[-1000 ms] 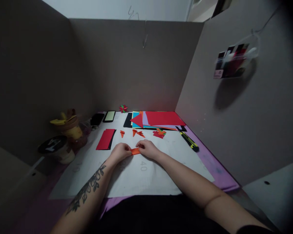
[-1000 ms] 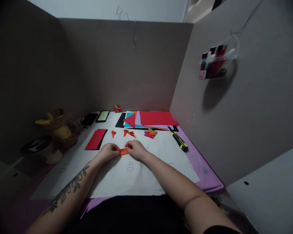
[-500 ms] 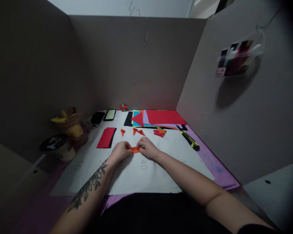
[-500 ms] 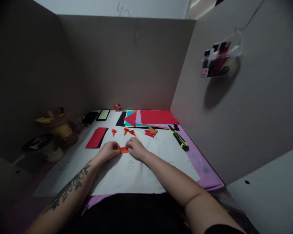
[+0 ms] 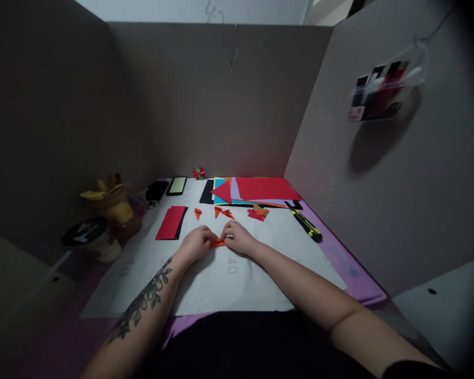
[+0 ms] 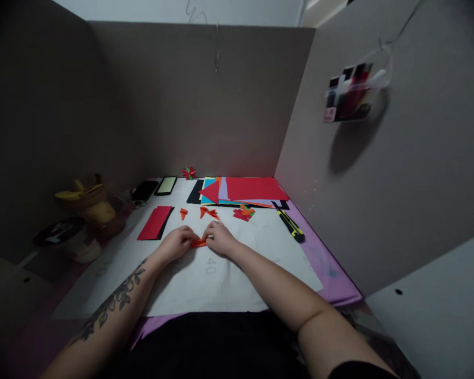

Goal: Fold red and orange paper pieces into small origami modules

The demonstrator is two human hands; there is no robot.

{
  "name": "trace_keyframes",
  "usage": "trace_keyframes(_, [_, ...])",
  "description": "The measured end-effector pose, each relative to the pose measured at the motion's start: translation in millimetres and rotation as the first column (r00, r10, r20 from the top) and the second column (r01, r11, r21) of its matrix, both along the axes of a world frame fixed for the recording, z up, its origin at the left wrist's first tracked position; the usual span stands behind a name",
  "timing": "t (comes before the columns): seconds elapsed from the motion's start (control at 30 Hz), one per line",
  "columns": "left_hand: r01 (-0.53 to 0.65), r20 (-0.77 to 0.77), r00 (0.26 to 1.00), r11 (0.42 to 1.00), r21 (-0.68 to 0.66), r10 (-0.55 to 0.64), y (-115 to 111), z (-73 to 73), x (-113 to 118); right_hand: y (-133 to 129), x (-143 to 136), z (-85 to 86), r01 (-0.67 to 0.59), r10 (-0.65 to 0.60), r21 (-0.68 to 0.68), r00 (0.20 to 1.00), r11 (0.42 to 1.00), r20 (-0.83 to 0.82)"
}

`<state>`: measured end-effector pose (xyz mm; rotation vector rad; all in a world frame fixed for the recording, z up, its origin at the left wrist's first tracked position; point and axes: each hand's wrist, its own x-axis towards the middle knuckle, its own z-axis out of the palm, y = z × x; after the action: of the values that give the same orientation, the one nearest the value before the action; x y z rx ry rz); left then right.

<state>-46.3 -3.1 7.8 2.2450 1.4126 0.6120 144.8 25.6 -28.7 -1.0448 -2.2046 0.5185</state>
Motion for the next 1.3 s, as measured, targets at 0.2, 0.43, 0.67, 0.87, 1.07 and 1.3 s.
trace_keyframes(0.2, [0.064, -0.086, 0.994, 0.998, 0.018, -0.062, 2.4, -7.0, -2.7, -5.7, 1.8, 0.4, -0.027, 0.026, 0.02, 0.999, 0.999, 0.028])
trace_keyframes(0.43, [0.102, -0.03, 0.994, 0.995, 0.0, -0.102, 6.8, -8.0, -4.8, -21.7, 2.6, 7.3, -0.155, 0.134, 0.129, 0.978, 0.979, 0.159])
trace_keyframes(0.67, [0.163, -0.018, 0.986, 0.984, -0.075, -0.164, 14.1, -14.2, -11.1, -29.7, -12.1, 16.8, -0.175, 0.136, 0.113, 0.948, 0.978, 0.287])
trace_keyframes(0.87, [0.156, -0.033, 0.987, 0.984, -0.08, -0.159, 14.5, -13.9, -10.7, -32.9, -14.8, 20.1, -0.189, 0.143, 0.11, 0.932, 0.976, 0.333])
trace_keyframes(1.07, [0.165, -0.032, 0.985, 0.984, -0.058, -0.167, 12.1, -13.2, -11.4, -28.4, -6.3, 14.9, -0.166, 0.133, 0.087, 0.946, 0.982, 0.296])
trace_keyframes(1.3, [0.131, -0.001, 0.991, 0.988, -0.087, -0.132, 9.7, -11.2, -10.6, -35.0, 10.2, 31.6, -0.025, 0.013, 0.021, 0.901, 0.999, 0.433])
